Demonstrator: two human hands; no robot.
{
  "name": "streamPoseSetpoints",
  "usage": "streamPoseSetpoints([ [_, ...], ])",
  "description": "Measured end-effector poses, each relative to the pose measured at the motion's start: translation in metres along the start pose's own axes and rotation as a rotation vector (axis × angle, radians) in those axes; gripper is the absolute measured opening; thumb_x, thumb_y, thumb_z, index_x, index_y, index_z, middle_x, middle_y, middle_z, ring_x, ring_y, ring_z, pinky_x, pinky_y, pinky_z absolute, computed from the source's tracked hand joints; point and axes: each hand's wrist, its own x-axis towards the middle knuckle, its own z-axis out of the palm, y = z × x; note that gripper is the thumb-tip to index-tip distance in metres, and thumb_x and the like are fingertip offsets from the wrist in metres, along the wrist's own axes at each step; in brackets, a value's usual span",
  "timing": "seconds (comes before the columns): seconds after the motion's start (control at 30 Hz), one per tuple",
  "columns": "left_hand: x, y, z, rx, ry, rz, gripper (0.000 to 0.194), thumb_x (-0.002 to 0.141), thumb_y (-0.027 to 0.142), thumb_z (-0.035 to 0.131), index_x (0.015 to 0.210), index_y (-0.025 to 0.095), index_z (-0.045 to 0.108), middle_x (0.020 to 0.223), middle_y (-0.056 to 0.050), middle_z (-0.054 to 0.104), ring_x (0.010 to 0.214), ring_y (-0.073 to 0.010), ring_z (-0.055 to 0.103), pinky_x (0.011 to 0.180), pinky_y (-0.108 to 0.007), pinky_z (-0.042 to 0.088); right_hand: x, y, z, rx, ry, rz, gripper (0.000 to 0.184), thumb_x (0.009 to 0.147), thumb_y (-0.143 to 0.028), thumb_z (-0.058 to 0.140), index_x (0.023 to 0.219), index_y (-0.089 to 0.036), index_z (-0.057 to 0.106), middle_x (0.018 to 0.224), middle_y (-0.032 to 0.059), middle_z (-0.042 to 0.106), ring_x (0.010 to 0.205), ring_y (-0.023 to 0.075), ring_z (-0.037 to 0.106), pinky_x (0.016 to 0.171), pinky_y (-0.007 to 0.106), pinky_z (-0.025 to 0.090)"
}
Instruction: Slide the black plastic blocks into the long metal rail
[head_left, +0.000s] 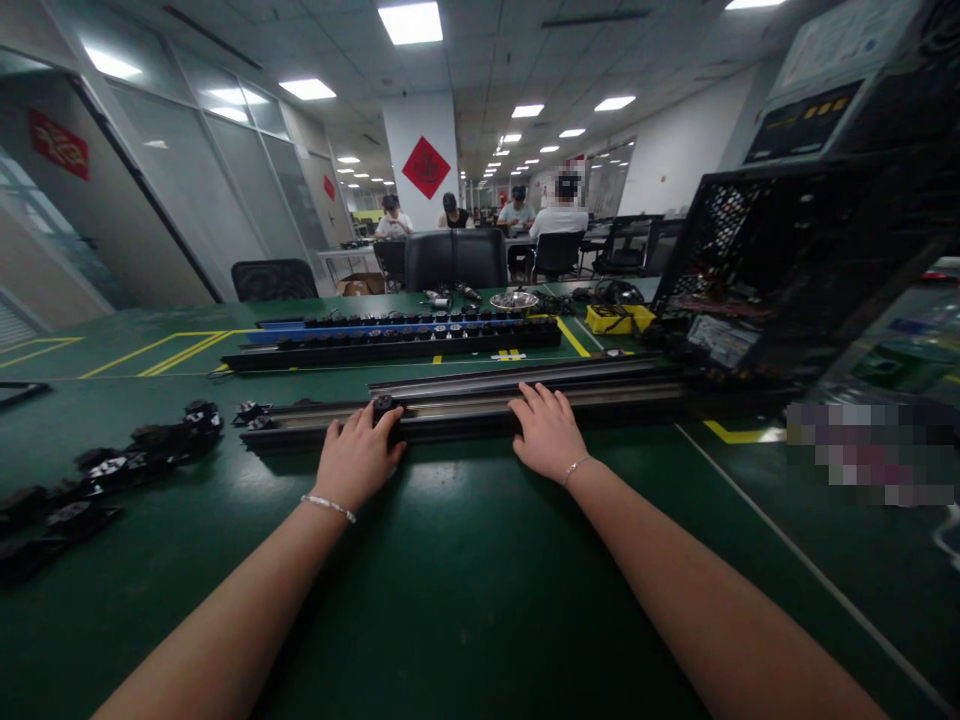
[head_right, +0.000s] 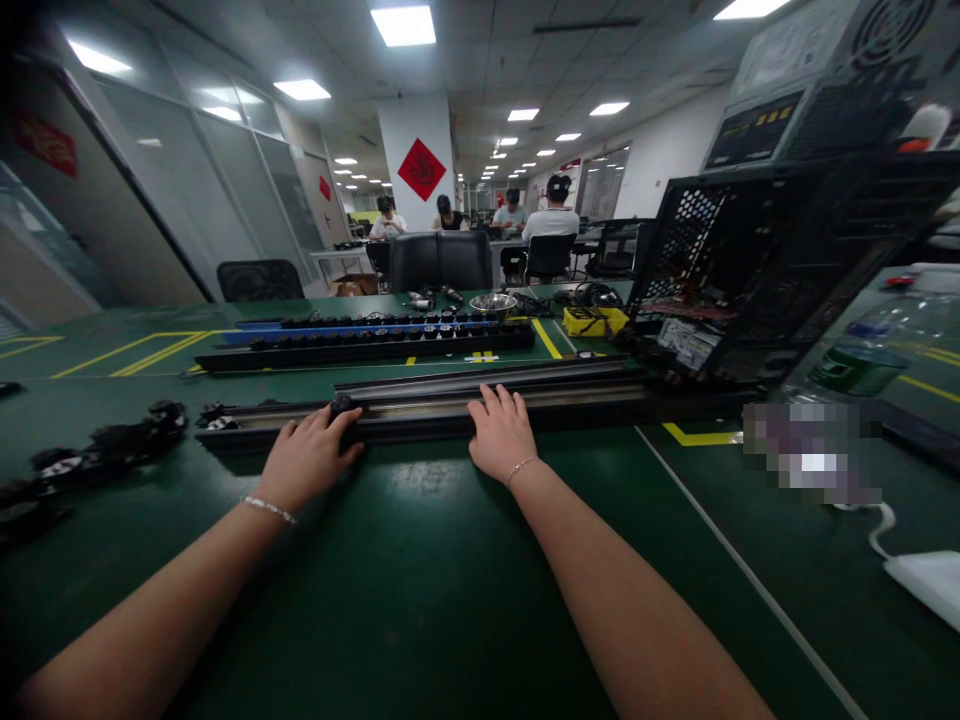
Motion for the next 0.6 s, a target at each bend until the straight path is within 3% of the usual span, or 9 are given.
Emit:
streamPoseSetpoints([
  [0.6, -0.001, -0.024, -0.001, 0.003, -0.064, -0.095, 0.049, 0.085, 0.044, 0.041, 0.130, 0.028, 0.046, 0.133, -0.012, 0.050, 0.125, -0.0286, 0.042, 0.098, -0.045, 0.033, 0.001, 0.001, -0.003, 0.001, -0.026, -0.002, 0.047, 0.074, -0.021, 0.052, 0.120, -0.020, 0.053, 0.145, 0.0106, 0.035, 0.134, 0.0289, 0.025, 0.109, 0.047, 0.015],
])
